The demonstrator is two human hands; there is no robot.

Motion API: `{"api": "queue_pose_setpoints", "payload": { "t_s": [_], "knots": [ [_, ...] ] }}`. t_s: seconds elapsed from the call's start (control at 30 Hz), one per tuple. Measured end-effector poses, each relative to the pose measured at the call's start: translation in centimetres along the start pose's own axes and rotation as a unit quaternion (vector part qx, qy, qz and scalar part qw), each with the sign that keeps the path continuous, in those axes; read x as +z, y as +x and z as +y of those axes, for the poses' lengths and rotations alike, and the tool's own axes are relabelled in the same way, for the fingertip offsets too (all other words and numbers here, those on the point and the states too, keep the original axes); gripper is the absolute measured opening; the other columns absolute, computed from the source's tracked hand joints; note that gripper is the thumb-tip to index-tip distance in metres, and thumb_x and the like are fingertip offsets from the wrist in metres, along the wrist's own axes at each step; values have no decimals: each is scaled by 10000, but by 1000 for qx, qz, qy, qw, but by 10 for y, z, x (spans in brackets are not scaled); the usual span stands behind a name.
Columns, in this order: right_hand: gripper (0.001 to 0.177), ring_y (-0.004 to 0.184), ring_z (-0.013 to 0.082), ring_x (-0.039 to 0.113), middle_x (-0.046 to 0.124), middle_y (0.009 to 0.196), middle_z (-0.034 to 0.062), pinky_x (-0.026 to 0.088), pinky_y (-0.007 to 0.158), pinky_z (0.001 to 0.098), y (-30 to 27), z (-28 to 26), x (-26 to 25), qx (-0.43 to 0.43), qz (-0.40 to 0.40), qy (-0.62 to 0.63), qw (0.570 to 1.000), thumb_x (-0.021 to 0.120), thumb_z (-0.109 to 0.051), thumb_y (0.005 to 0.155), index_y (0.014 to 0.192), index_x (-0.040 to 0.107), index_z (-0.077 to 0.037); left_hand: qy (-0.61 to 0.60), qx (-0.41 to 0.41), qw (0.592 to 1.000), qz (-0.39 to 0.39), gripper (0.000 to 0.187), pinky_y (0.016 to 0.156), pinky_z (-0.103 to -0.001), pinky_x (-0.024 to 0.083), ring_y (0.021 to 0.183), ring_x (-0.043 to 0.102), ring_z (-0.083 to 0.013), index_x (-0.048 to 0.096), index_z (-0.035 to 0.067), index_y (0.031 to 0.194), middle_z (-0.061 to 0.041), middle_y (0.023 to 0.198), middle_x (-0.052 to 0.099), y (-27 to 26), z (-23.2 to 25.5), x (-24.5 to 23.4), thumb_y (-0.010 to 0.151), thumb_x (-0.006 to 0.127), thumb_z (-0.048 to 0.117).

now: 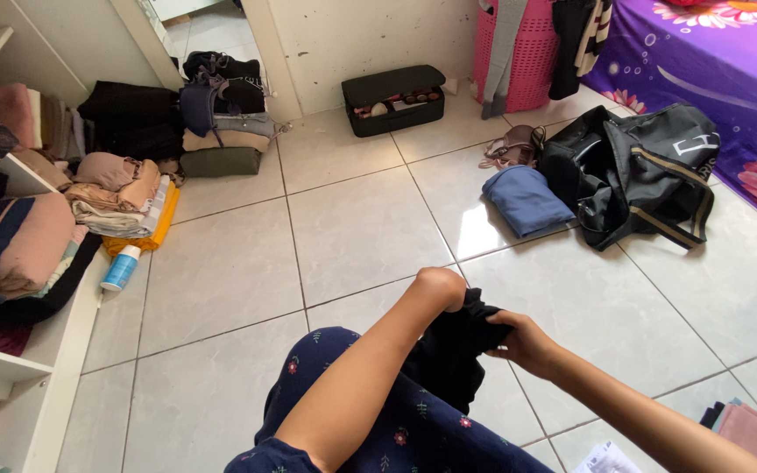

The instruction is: The person folds several items of clothing including a black cloth, a brown cloth, and a pink cloth by hand, then places them into a storage cabinet before handling a blue cloth and a white cloth on the floor.

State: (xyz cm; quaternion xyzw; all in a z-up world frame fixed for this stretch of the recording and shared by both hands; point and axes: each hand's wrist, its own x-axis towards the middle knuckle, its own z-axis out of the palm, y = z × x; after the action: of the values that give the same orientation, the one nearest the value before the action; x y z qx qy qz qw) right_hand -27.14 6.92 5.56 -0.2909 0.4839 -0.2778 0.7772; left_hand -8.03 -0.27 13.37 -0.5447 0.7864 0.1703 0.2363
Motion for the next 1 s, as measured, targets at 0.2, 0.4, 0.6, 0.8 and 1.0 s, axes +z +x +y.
{"api": "queue_pose_setpoints", "payload": {
  "t_s": [0.2, 0.4, 0.6, 0.8, 1.0],
  "knots": [
    [356, 1003, 212, 627, 711, 999, 95, 483, 932, 424, 9, -16, 24, -48, -33, -54, 997, 585, -322, 869, 1078, 673, -47, -1, -10, 1000, -17, 337, 841, -388, 596, 1053, 748, -256, 767, 112, 1160, -99, 1175, 761, -12, -7, -10, 878, 585, 83],
    [299, 971, 211, 626, 696, 980, 83, 486, 908, 432, 11, -7, 24, -31, -34, -7, 999, 594, -293, 868, 1057, 653, -68, -34, -9, 999, -12, 338, 877, -401, 588, 1092, 734, -275, 759, 87, 1171, -116, 1208, 747, -4, -6, -9, 871, 615, 146],
    [274, 931, 223, 626, 687, 940, 87, 493, 860, 439, 14, 2, 3, -20, -12, 25, 999, 592, -269, 863, 1030, 638, -56, -126, -27, 991, 30, 486, 986, -393, 535, 1166, 683, -301, 653, 21, 1283, -193, 1255, 696, -30, 2, -23, 851, 659, 245],
    [297, 955, 223, 639, 703, 990, 80, 470, 878, 460, 11, -22, 7, -61, -12, 65, 996, 569, -265, 866, 1084, 639, -76, -143, 38, 975, 167, 432, 926, -453, 545, 1111, 701, -323, 603, 19, 1251, -191, 1162, 730, -24, -7, -23, 860, 575, 201],
    [380, 1040, 225, 661, 739, 1066, 93, 448, 1016, 479, -21, -62, -13, -189, -42, 79, 978, 577, -327, 886, 1096, 674, -25, -141, 17, 913, 384, 228, 790, -523, 552, 958, 709, -379, 694, 92, 997, -159, 1029, 737, -11, -41, -52, 878, 507, 148]
  ]
}}
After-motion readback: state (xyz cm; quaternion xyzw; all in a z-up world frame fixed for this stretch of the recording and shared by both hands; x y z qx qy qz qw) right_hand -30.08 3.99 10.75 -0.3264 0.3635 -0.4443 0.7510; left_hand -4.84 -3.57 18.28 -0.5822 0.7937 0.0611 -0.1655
